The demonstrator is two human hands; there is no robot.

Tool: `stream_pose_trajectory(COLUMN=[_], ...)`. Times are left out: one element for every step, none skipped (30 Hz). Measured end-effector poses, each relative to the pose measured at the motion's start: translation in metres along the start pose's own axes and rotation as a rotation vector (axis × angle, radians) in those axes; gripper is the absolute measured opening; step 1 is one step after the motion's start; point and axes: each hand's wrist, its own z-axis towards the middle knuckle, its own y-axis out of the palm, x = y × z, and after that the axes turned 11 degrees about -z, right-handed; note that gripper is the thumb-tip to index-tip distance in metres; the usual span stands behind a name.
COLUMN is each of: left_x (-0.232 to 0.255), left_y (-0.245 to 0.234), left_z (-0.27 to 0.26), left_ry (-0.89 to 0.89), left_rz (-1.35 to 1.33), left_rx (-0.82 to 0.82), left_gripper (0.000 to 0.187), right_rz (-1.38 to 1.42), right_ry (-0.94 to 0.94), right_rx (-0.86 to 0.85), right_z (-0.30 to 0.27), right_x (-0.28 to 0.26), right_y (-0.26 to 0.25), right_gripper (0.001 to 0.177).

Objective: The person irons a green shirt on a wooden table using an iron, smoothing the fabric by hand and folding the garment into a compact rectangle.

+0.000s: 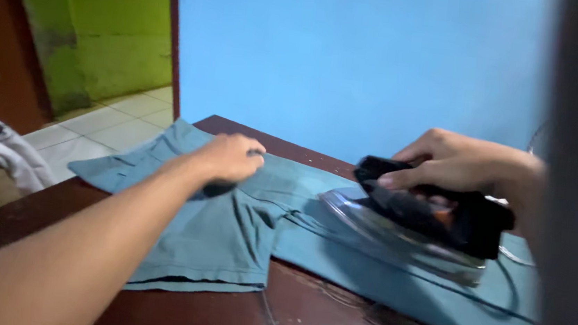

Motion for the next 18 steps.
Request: stream_pose_trajectory(left_x=[-0.009,-0.014,-0.016,-0.018,-0.019,-0.016,-0.012,-0.008,-0.005,-0.003,-0.001,0.000,-0.002,-0.003,-0.006,-0.008,-0.012,-0.016], left_y=[0.003,0.006,0.009,0.011,0.011,0.009,0.007,0.006,0.002,-0.003,-0.004,-0.006,-0.007,-0.006,-0.007,-0.010,-0.015,-0.023], left_z=[-0.004,-0.007,-0.010,-0.014,-0.019,-0.020,-0.020,-0.023,-0.025,-0.027,-0.028,-0.029,-0.029,-0.028,-0.027,-0.024,-0.024,-0.024], left_ry=[0.037,0.055,0.074,0.092,0.082,0.083,0.084,0.051,0.019,-0.012,-0.023,-0.034,-0.045,-0.042,-0.040,-0.035,-0.054,-0.072], left_rz=[0.031,0.053,0.076,0.099,0.101,0.103,0.106,0.078,0.050,0.027,0.021,0.018,0.014,0.003,-0.008,-0.018,-0.027,-0.036], left_rx=[0.015,0.026,0.036,0.045,0.036,0.032,0.028,0.017,0.005,0.001,0.002,0.004,0.005,0.016,0.027,0.042,0.073,0.104], left_gripper=[0.049,0.050,0.051,0.052,0.053,0.053,0.054,0.054,0.055,0.055,0.055,0.055,0.055,0.055,0.055,0.054,0.055,0.056], right_rz=[0.000,0.003,0.005,0.036,0.068,0.099,0.148,0.200,0.251,0.227,0.204,0.181,0.190,0.202,0.215,0.224,0.234,0.244], right_ry=[-0.043,-0.079,-0.116,-0.147,-0.178,-0.206,-0.214,-0.215,-0.215,-0.225,-0.236,-0.247,-0.246,-0.238,-0.231,-0.224,-0.217,-0.211], right_rx=[0.005,0.005,0.005,-0.012,-0.029,-0.035,-0.078,-0.131,-0.184,-0.186,-0.189,-0.192,-0.194,-0.199,-0.205,-0.192,-0.180,-0.167], right_z=[0.004,0.006,0.008,0.011,0.014,0.017,0.021,0.023,0.025,0.027,0.027,0.028,0.030,0.029,0.028,0.027,0.026,0.025], right_x=[-0.014,-0.025,-0.034,-0.040,-0.045,-0.047,-0.047,-0.045,-0.042,-0.040,-0.037,-0.037,-0.037,-0.035,-0.034,-0.034,-0.034,-0.034], right_y=[0.002,0.006,0.009,0.012,0.014,0.013,0.011,0.010,0.011,0.010,0.010,0.010,0.010,0.011,0.012,0.013,0.014,0.016], right_gripper=[0.043,0.042,0.042,0.042,0.042,0.042,0.042,0.043,0.044,0.043,0.043,0.042,0.042,0.041,0.041,0.041,0.041,0.042])
